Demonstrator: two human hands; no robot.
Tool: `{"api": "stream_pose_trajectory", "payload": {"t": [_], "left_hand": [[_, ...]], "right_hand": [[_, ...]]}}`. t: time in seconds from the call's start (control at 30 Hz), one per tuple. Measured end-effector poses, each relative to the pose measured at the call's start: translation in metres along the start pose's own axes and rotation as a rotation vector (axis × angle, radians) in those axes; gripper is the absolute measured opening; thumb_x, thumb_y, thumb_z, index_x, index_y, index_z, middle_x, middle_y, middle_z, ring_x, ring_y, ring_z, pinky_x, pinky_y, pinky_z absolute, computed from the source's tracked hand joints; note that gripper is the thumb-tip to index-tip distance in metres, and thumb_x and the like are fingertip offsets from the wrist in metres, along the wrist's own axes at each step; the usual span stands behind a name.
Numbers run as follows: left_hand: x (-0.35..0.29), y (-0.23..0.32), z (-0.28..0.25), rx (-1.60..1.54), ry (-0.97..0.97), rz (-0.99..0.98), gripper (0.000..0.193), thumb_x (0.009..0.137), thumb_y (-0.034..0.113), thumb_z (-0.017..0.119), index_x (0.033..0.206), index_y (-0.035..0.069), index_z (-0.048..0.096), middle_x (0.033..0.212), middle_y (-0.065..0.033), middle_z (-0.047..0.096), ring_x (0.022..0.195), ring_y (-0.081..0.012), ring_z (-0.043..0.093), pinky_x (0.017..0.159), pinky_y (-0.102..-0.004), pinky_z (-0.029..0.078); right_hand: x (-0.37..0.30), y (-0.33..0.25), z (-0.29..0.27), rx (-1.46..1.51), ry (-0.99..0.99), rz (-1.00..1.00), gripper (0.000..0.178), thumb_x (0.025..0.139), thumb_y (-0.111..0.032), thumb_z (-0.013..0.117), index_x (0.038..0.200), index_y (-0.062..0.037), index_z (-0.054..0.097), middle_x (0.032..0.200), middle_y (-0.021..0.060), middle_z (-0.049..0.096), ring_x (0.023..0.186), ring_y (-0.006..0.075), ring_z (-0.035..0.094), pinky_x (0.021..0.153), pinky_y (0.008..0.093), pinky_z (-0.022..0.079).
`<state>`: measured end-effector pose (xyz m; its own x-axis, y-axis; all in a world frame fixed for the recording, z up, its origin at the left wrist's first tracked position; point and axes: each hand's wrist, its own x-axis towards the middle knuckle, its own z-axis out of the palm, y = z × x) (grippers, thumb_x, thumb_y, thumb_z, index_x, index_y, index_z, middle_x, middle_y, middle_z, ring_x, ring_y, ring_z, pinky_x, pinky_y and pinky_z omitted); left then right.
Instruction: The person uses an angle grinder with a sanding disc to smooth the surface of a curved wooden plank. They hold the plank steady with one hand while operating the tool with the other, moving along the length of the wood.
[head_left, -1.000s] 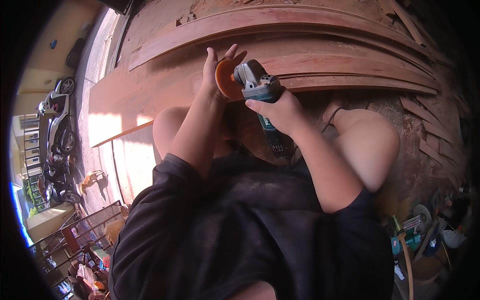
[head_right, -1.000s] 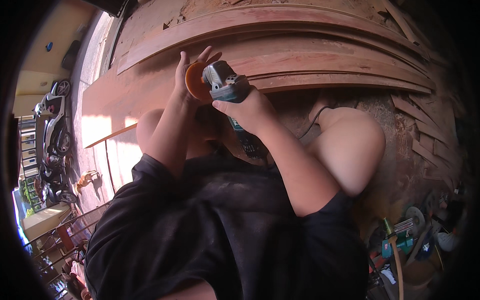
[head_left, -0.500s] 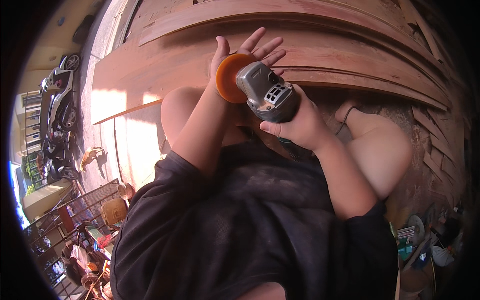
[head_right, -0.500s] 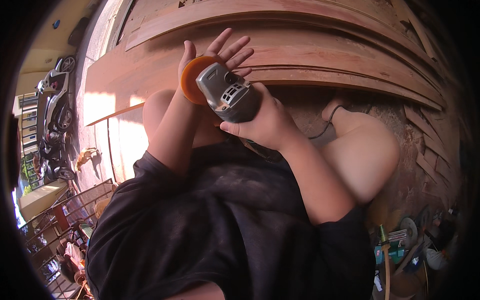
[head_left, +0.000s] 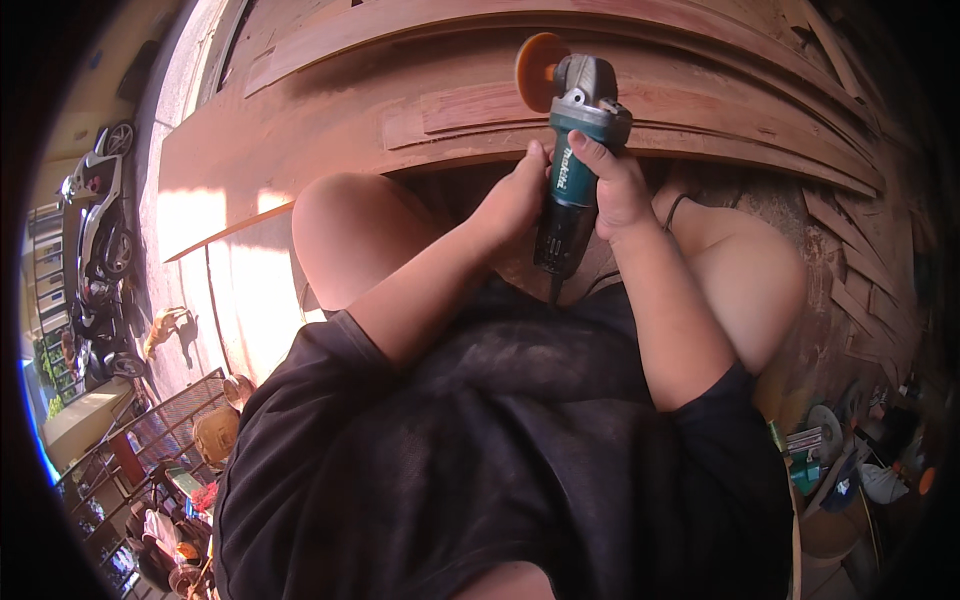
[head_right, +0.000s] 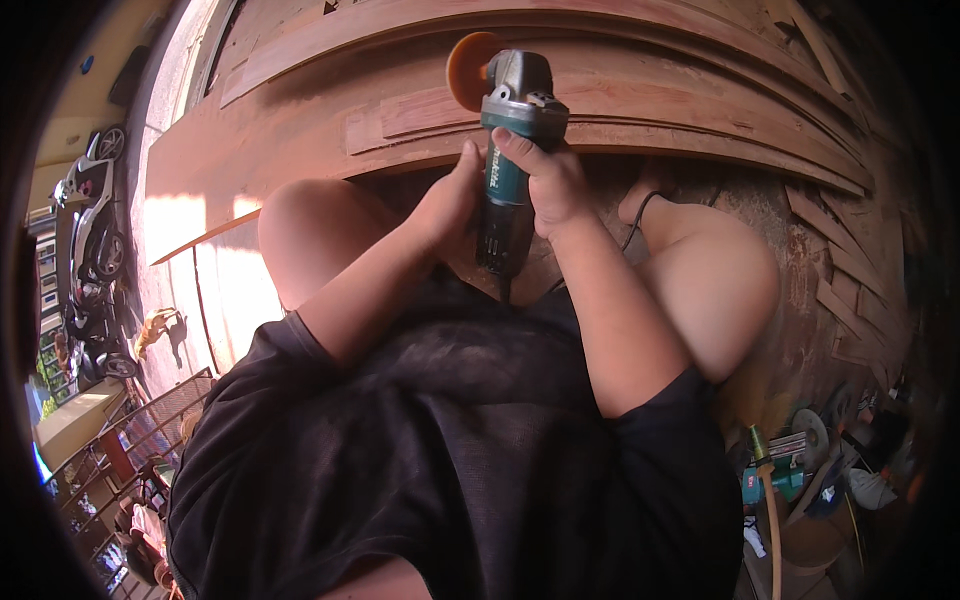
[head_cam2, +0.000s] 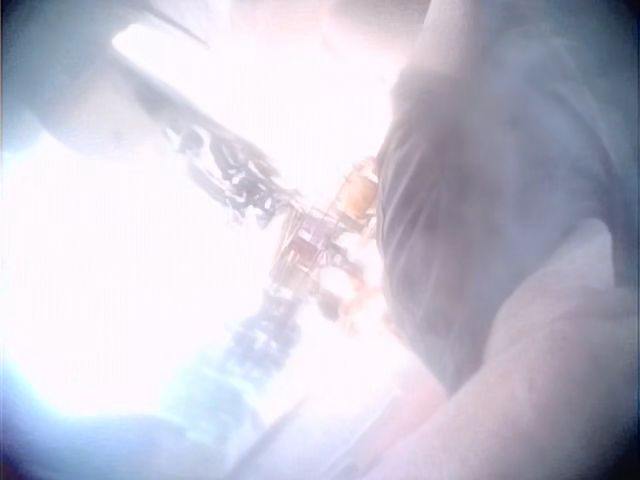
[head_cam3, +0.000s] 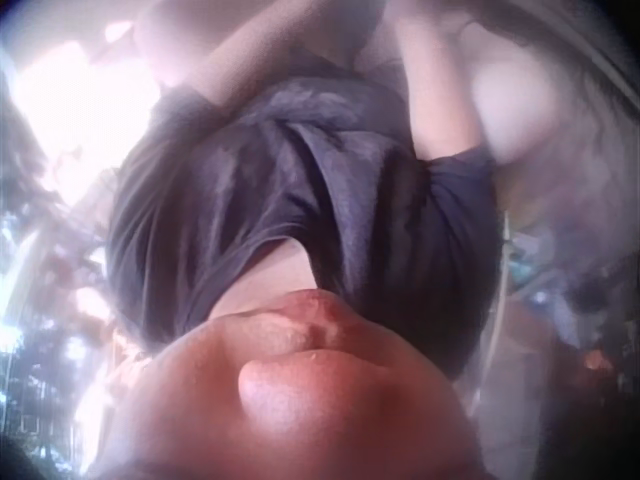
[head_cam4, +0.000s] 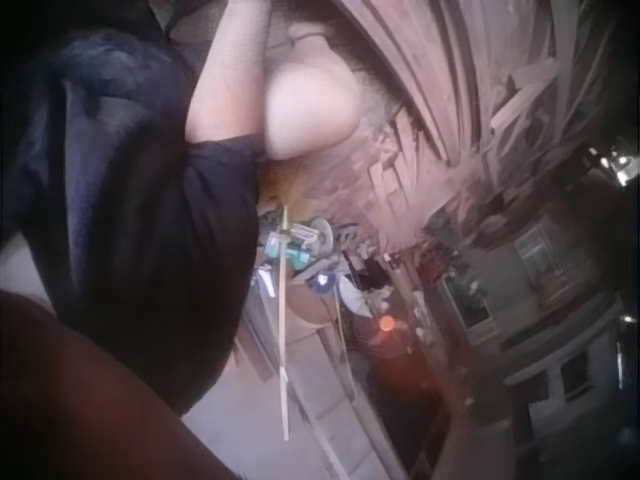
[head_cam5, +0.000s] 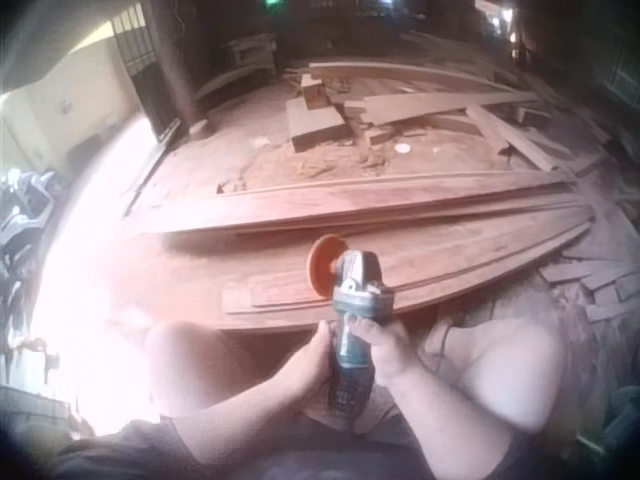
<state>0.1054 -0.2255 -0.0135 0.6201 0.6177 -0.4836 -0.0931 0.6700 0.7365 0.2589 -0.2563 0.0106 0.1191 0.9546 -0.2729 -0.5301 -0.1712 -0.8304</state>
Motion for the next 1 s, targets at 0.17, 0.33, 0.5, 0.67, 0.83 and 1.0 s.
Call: {"api": "stream_pose_trajectory", "payload": {"t": [0.17,0.33,0.5,0.67,0.83,1.0], "left_hand": [[-0.028,-0.030,0.001,0.738,-0.242,0.344,0.085,0.110,0.043,0.059,0.169,0.002,0.014,0.134,-0.0238,0.068,0.127,-0.0358,0.065,0.109,-0.0434,0.048],[-0.030,0.005,0.014,1.335,-0.174,0.242,0.103,0.097,0.052,0.074,0.167,0.001,0.018,0.102,-0.0290,0.074,0.101,-0.0470,0.072,0.089,-0.0528,0.055],[-0.014,0.001,0.019,1.343,-0.077,0.188,0.102,0.081,0.073,0.075,0.152,0.003,0.053,0.116,-0.0238,0.075,0.111,-0.0435,0.071,0.096,-0.0506,0.055],[0.040,0.001,-0.013,1.020,0.045,0.051,0.083,0.098,0.068,0.066,0.138,-0.005,0.067,0.127,-0.0265,0.073,0.125,-0.0406,0.068,0.107,-0.0462,0.052],[0.085,0.027,0.007,0.376,0.161,-0.110,0.084,0.103,0.064,0.058,0.147,-0.008,0.058,0.143,-0.0299,0.064,0.135,-0.0392,0.061,0.112,-0.0464,0.048],[0.098,0.037,0.007,0.074,0.226,-0.224,0.088,0.099,0.062,0.062,0.154,-0.005,0.048,0.151,-0.0282,0.057,0.139,-0.0438,0.056,0.109,-0.0645,0.046]], "right_hand": [[0.019,-0.018,-0.044,0.123,0.244,0.037,0.056,0.093,-0.048,0.080,0.124,-0.0054,0.062,0.094,0.0140,0.070,0.081,0.0268,0.072,0.075,0.0402,0.061],[0.031,-0.022,-0.058,0.142,0.211,0.103,0.053,0.092,-0.047,0.080,0.120,-0.0054,0.062,0.090,0.0135,0.069,0.077,0.0261,0.071,0.074,0.0402,0.062],[0.061,-0.029,-0.050,-0.149,0.235,0.137,0.046,0.089,-0.036,0.086,0.118,-0.0047,0.068,0.089,0.0073,0.068,0.079,0.0200,0.070,0.068,0.0374,0.060],[0.092,-0.014,-0.049,-0.525,0.290,0.149,0.041,0.087,-0.032,0.088,0.112,-0.0015,0.076,0.096,0.0078,0.072,0.081,0.0172,0.068,0.074,0.0338,0.053],[0.105,0.002,-0.061,-0.624,0.304,0.271,0.046,0.089,-0.034,0.087,0.111,0.0054,0.076,0.098,0.0107,0.075,0.085,0.0189,0.069,0.077,0.0350,0.054],[0.117,0.027,-0.051,-0.684,0.297,0.294,0.056,0.091,-0.036,0.087,0.113,0.0140,0.074,0.102,0.0153,0.076,0.086,0.0221,0.070,0.076,0.0375,0.055]]}}
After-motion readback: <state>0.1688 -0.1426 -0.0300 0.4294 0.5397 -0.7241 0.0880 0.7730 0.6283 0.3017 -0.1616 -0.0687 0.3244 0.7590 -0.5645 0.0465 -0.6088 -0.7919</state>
